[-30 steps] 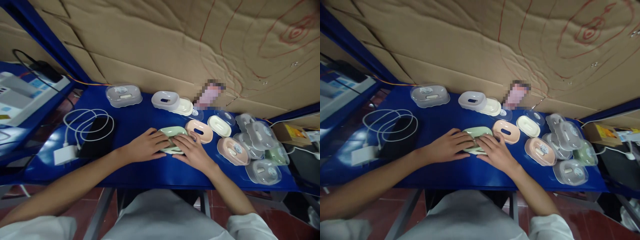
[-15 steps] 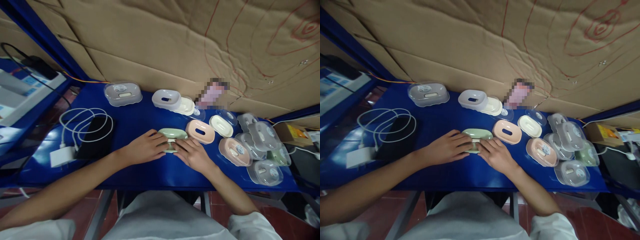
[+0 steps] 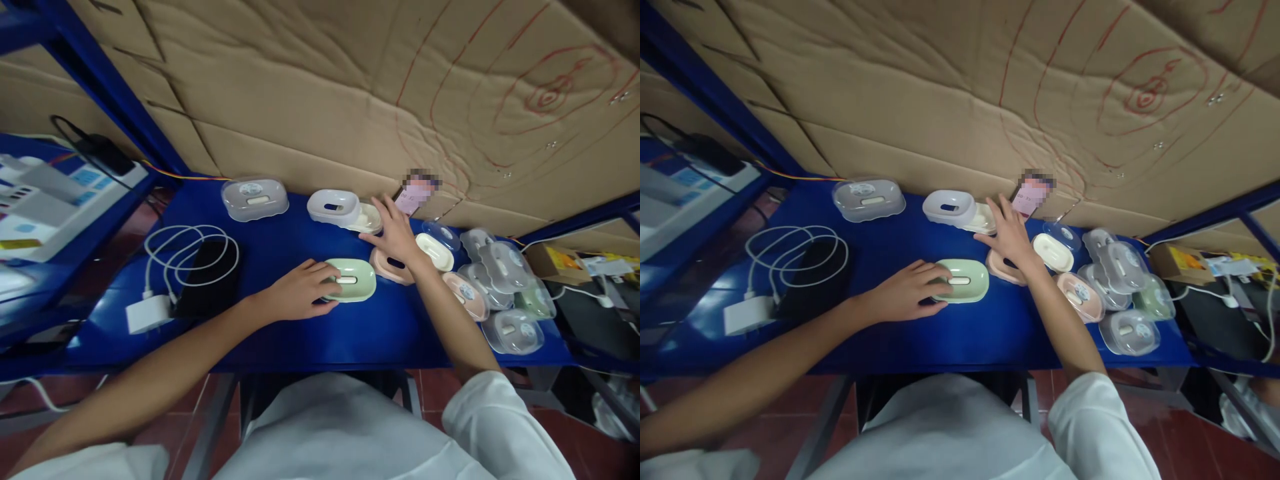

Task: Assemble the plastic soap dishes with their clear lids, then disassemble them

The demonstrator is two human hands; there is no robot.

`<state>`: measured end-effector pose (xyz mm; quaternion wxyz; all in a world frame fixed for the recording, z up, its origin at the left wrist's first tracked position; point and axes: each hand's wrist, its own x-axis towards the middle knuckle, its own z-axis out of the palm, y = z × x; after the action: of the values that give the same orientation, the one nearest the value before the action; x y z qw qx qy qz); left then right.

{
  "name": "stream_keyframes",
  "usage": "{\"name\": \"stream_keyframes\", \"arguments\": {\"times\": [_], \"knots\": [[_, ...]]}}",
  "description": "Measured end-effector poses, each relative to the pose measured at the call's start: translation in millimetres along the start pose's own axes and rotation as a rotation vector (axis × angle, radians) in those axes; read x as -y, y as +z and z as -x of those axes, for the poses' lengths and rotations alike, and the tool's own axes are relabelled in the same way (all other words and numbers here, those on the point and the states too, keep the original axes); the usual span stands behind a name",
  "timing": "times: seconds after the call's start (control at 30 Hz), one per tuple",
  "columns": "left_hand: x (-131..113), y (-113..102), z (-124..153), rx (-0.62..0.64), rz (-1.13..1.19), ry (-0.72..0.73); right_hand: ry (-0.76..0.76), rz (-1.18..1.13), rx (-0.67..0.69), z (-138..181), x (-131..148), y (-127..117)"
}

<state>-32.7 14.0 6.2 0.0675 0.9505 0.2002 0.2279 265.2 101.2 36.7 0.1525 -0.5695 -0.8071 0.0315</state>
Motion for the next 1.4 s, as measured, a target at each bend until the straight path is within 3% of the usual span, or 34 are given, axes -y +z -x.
{"name": "stream_keyframes", "arguments": {"times": [0.13,0.3,0.43,0.57,0.73,0.97,1.2,1.4], "knots": [[0,1,2,-0.005,0.01,0.005,0.028,-0.078,0.038,-19,-4,11],[-1,0,2,0.003,-0.015,0.013,-0.031,-0.046,-0.136,-4,-14,-9],[-3,0,3,0.036,-0.011,-0.037,-0.032,0.013,-0.274,36,-7,-31],[-6,2,3,-0.016,0.048,-0.161,0.003,-0.074,-0.392,100,24,-24],[-7,2,3,-0.087,0.141,-0.234,-0.181,-0.09,-0.283,149,53,6],[0,6,2,0.082,0.071,-0.271,-0.324,0.043,-0.039,135,55,15],[-4,1,5,0.145,0.002,-0.28,-0.362,0.094,-0.05,139,54,23],[-1,2,7,0.082,0.144,-0.291,-0.371,0.042,-0.039,139,53,25]]}}
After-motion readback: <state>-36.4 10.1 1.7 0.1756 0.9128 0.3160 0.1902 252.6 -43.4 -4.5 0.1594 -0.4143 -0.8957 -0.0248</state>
